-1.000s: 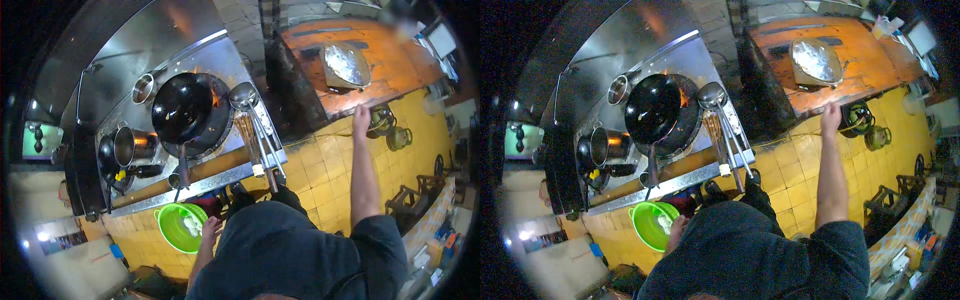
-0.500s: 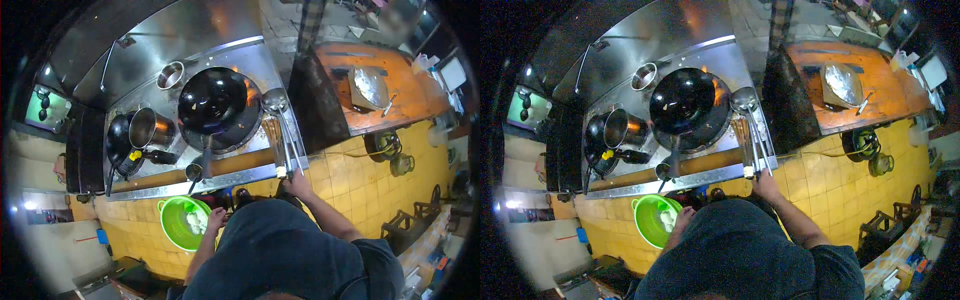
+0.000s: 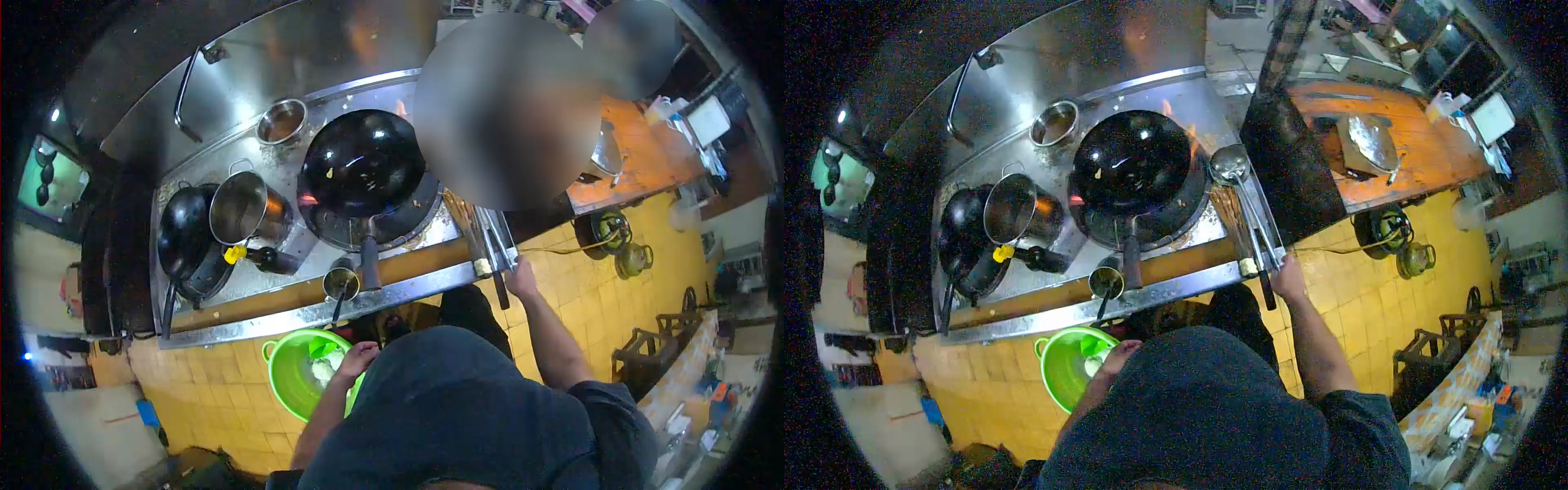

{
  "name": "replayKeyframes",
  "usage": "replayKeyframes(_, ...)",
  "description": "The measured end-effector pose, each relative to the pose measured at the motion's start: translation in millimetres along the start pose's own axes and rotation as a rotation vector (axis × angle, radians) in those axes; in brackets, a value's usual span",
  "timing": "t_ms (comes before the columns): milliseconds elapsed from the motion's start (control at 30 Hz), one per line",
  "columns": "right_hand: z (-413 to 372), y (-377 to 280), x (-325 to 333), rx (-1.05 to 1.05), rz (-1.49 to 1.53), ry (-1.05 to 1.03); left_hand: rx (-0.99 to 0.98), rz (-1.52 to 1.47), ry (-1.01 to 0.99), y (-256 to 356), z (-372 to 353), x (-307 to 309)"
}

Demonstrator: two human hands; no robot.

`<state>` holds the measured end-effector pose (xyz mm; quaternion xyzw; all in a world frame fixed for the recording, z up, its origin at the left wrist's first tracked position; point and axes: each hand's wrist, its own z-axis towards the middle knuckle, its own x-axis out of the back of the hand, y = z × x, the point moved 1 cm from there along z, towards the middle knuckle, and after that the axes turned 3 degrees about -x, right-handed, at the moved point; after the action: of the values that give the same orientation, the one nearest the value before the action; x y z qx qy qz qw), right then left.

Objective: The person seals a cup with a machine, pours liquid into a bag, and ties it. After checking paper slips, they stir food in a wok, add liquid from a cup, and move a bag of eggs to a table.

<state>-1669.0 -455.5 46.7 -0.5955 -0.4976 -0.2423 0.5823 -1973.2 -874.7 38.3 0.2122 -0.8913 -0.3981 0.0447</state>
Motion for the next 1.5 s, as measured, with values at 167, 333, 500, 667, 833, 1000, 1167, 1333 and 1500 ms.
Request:
replayKeyframes(167, 0.4, -11.5, 10.7, -0.063, 0.039, -0.079, -0.049, 0.051, -0.051, 20.0, 7.7, 3.4)
replayKeyframes(333, -10.8, -25.0, 34.6, -0.033, 0.139, -0.026, -0.18, 0.099, -0.192, 50.5, 20.1, -16.2)
replayKeyframes(500, -40.8, 10.5, 16.9, 0.034, 0.103, 0.172, -0.189, -0.069, -0.38, 82.0, 64.5, -54.5)
replayKeyframes(667, -67.1, 5.3, 59.0, -0.215, 0.235, 0.086, -0.019, 0.093, -0.606, 117.2, 111.3, -121.2)
replayKeyframes(833, -84.1, 47.1, 76.6, -0.205, 0.315, -0.023, 0.157, 0.139, -0.625, 128.2, 137.3, -224.3)
replayKeyframes(1000, -97.9, 111.2, 83.0, 0.003, 0.507, 0.005, 0.357, -0.343, -0.546, 90.5, 180.2, -280.3)
replayKeyframes(1167, -95.6, 130.6, 118.6, -0.354, 0.859, -0.361, 0.43, -0.597, -0.485, 95.3, 175.4, -312.4)
replayKeyframes(1333, -63.3, 129.8, 131.5, -0.357, 0.982, -0.448, 0.09, -0.394, -0.138, 163.9, 129.2, -328.9)
replayKeyframes(1500, -29.2, 105.3, 103.5, -0.338, 0.963, -0.494, 0.007, -0.415, -0.177, 210.9, 93.3, -300.2)
